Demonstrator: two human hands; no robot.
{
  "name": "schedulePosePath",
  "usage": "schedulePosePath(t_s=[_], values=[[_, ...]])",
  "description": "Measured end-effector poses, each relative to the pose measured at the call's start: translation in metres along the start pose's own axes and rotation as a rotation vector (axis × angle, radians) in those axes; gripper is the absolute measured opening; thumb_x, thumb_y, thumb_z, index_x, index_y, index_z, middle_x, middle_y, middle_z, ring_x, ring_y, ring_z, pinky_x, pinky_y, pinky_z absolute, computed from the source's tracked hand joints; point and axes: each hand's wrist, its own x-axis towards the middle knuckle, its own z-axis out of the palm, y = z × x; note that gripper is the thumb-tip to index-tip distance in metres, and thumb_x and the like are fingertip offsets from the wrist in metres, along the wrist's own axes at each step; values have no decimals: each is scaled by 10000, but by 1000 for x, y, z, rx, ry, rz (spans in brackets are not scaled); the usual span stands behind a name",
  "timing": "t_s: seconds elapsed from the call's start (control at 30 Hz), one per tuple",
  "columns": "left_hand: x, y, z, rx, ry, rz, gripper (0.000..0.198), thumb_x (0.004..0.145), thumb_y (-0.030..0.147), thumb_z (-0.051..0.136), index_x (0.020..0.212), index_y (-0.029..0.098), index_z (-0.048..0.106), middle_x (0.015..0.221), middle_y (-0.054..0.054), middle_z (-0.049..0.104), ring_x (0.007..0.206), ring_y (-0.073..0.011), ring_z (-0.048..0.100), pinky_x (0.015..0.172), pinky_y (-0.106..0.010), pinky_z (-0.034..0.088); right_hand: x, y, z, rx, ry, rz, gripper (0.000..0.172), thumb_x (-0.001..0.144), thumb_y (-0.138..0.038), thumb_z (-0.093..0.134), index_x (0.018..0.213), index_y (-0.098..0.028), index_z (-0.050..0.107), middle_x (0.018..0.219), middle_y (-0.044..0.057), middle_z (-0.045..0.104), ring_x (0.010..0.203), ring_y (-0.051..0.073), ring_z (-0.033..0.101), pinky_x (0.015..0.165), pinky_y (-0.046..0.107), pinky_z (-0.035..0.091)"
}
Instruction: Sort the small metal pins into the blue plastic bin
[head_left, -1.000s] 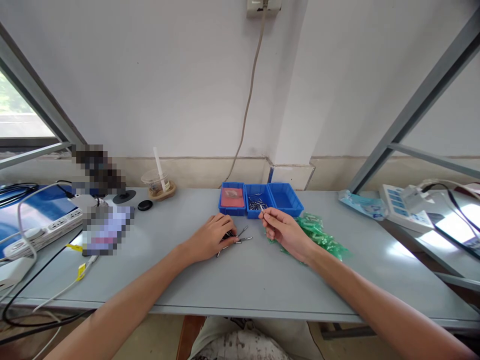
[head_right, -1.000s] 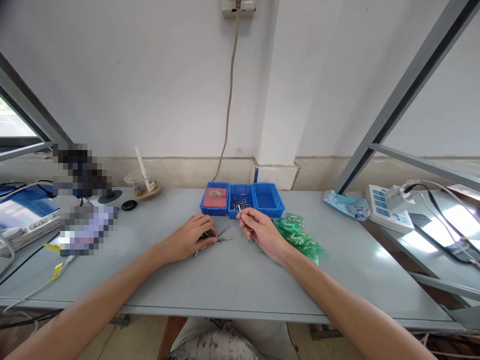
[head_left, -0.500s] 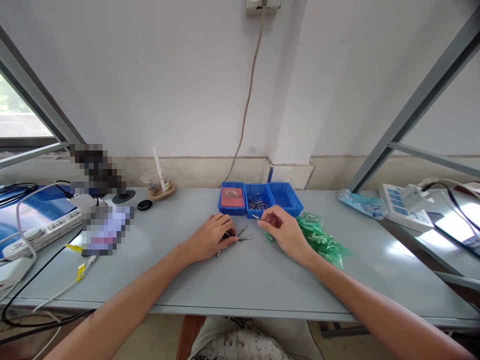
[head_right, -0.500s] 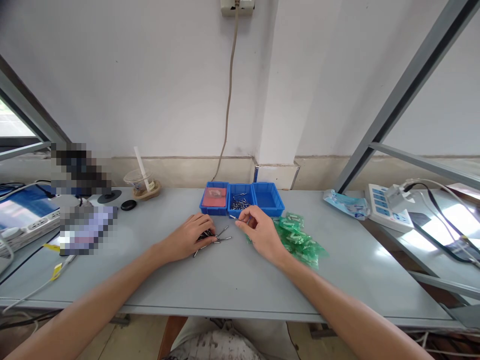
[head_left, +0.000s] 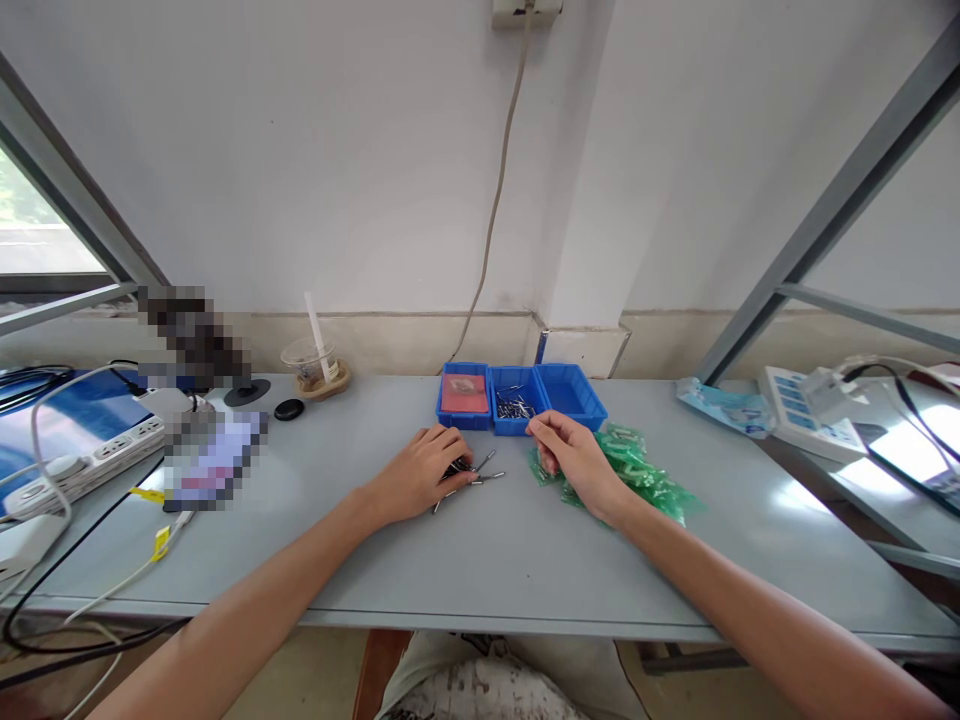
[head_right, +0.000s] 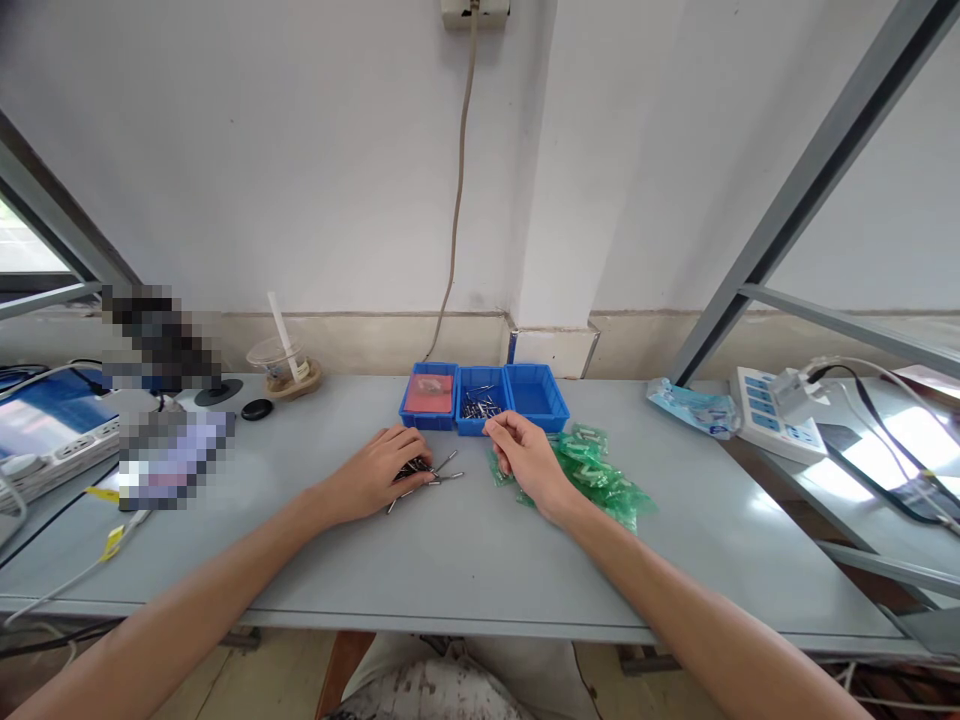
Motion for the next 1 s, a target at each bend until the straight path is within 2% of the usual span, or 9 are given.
schedulePosePath(t_s=[0.4, 0.57, 0.63, 0.7, 0.8, 0.9, 1.0], values=[[0, -1, 1, 32, 2, -5, 224, 1091, 440, 558, 1109, 226, 622, 1138, -47, 646, 1044, -242, 574, 930, -388, 438, 1, -3, -1, 238, 35, 86, 368, 888, -549, 785, 888, -201, 666, 727, -41, 506, 535, 79, 384, 488, 235, 338], [-1, -1, 0, 28, -1, -9, 272, 1083, 484, 559, 1113, 224, 630, 1138, -48, 645, 1051, -241, 577, 935, -389, 436, 0, -6, -1, 203, 10, 60, 434, 909, -576, 744, 1165, -229, 692, 755, -30, 587, 497, 73, 357, 471, 235, 316], [-1, 0, -1, 26, -8, -11, 313, 1065, 528, 574, 1123, 226, 631, 1151, -55, 643, 1063, -250, 576, 941, -394, 435, -1, -6, -1, 96, -7, 16, 438, 926, -579, 718, 1205, -243, 680, 769, -25, 602, 504, 88, 397, 488, 248, 349], [-1, 0, -1, 21, -10, -8, 354, 1041, 568, 596, 1134, 228, 630, 1163, -61, 641, 1074, -260, 574, 948, -399, 434, -2, -4, 0, -108, -18, -80, 366, 960, -558, 681, 1152, -247, 698, 792, -10, 617, 564, 123, 480, 540, 277, 413], [-2, 1, -2, 11, -12, -7, 358, 1030, 572, 615, 1149, 234, 627, 1166, -56, 642, 1077, -263, 574, 951, -401, 434, -5, 2, 2, -504, -85, -310, 245, 1013, -465, 634, 1105, -260, 732, 958, 45, 683, 800, 208, 604, 747, 364, 514], [-2, -1, 0, 1, -9, -5, 311, 1046, 531, 610, 1149, 239, 631, 1155, -50, 646, 1078, -258, 574, 953, -398, 434, -8, 10, 4, -795, -228, -488, 271, 1033, -385, 626, 1275, -291, 706, 1196, 84, 674, 1064, 283, 595, 979, 472, 488], [-2, -2, 2, -6, -5, 0, 274, 1055, 498, 609, 1138, 238, 636, 1138, -45, 649, 1075, -252, 573, 958, -395, 433, -8, 16, 5, -937, -306, -517, 288, 1064, -347, 582, 1330, -298, 682, 1198, 91, 657, 1078, 291, 573, 997, 490, 476]])
